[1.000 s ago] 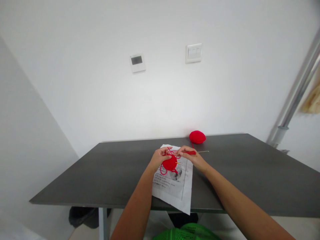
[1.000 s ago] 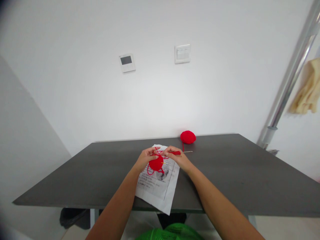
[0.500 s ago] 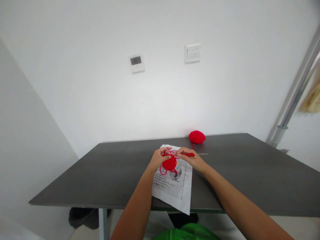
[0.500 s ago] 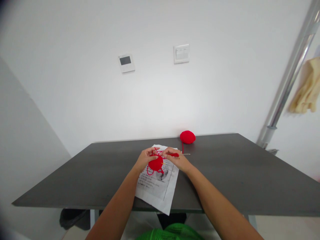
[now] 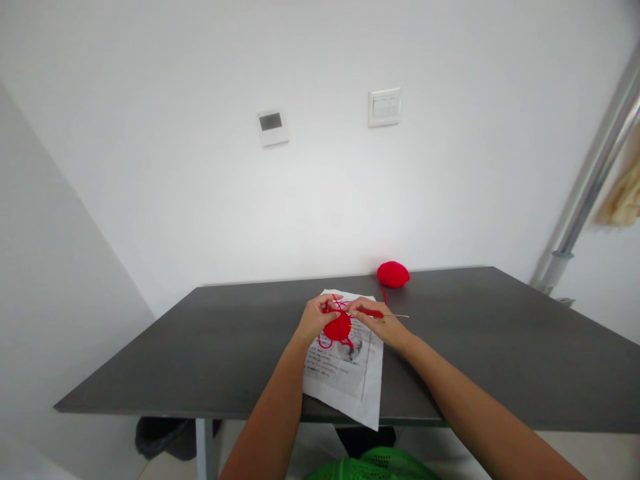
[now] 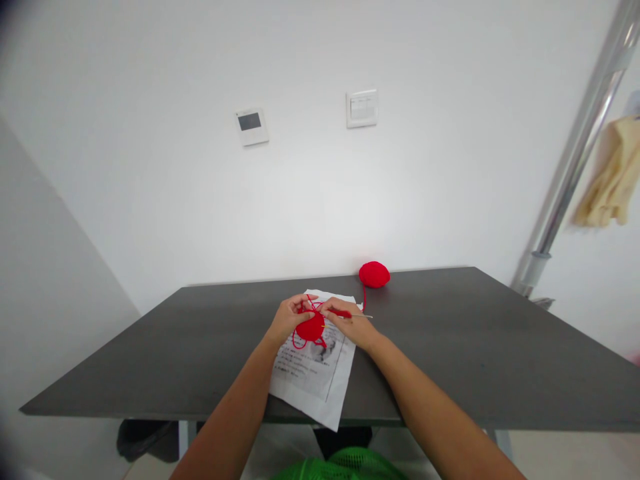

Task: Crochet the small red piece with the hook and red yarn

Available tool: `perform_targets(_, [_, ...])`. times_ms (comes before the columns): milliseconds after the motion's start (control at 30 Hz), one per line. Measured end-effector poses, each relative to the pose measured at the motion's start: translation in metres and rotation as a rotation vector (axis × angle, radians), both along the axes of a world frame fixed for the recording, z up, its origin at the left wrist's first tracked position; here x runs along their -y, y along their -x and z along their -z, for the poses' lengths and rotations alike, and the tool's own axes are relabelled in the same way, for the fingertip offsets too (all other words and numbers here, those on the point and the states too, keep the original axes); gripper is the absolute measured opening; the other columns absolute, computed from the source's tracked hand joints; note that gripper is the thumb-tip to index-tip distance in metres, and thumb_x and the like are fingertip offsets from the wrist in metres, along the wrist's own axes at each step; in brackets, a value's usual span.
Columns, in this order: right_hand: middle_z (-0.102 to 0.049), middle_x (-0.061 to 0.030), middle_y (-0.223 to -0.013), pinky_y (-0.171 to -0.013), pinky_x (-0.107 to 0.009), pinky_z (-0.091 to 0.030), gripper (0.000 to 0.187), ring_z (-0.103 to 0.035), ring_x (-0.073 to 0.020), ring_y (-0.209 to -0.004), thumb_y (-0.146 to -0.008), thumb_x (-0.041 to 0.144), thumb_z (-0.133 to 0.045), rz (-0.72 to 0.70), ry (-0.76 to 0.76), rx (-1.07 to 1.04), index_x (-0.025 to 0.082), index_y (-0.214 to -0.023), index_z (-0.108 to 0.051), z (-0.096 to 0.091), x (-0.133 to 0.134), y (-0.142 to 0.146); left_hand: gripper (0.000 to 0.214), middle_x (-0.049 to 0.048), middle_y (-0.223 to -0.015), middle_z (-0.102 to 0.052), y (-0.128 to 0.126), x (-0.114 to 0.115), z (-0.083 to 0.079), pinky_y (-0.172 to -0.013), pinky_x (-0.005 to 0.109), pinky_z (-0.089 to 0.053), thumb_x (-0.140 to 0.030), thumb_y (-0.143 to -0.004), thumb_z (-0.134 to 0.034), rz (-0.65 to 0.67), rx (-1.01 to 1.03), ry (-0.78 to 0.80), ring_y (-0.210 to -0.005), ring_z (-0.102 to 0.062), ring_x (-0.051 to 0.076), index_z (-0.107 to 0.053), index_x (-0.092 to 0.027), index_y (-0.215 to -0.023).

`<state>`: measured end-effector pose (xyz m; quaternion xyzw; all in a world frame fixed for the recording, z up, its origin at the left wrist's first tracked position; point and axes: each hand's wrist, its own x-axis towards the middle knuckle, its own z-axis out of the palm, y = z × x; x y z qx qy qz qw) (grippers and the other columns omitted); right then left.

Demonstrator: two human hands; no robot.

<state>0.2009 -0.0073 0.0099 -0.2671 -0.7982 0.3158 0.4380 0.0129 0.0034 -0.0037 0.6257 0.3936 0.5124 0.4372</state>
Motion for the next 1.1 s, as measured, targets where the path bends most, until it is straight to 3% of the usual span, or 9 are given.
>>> perform_targets(600, [-0.064,-0.0084,-0.091,-0.081,-0.035,-0.045,0.02,-0.057,-0.0207,-0.088,-0.089,0.029,-0.041,0.024,-0.366,0.144,0.021,-0.09,-0.06,0.0078,0.0016,0.0087,0.031,-0.0005,-0.065,-0.055,0.0008,0.0002,-0.002,-0.063,0.024,-0.039,-0.009,-0.059,-0.061,-0.087,-0.108,-0.149,-0.063,-0.049,0.012,-0.067,-0.015,-0.088])
perform_targets(700, [-0.064,-0.0083,-0.091,-0.082,-0.035,-0.044,0.02,-0.057,-0.0206,-0.088,-0.088,0.031,-0.043,0.032,-0.305,0.1,0.021,-0.088,-0.06,0.0074,0.0015,0.0085,0.031,-0.0008,-0.065,-0.054,0.0002,0.0001,-0.0021,-0.063,0.023,-0.039,-0.009,-0.058,-0.063,-0.072,-0.048,-0.108,-0.062,-0.049,0.011,-0.066,-0.014,-0.088])
perform_targets(933, [-0.065,-0.0059,-0.086,-0.08,-0.034,-0.046,0.02,-0.06,-0.0197,-0.086,-0.084,0.035,-0.051,0.011,0.056,-0.192,0.018,-0.082,-0.062,0.0054,-0.005,0.002,0.047,-0.0011,-0.068,-0.055,-0.0031,0.0035,-0.005,-0.063,0.023,-0.04,-0.018,-0.055,-0.072,0.031,0.227,0.102,-0.063,-0.051,0.01,-0.062,-0.013,-0.101])
perform_targets(1100, [-0.067,-0.0071,-0.093,-0.084,-0.036,-0.046,0.018,-0.061,-0.0204,-0.09,-0.082,0.035,-0.056,-0.002,-0.004,-0.194,0.019,-0.082,-0.063,0.0015,-0.0008,0.0016,0.05,0.0004,-0.072,-0.058,-0.0019,0.0052,-0.0062,-0.067,0.024,-0.041,-0.019,-0.056,-0.073,0.065,0.272,0.137,-0.067,-0.054,0.011,-0.061,-0.014,-0.105])
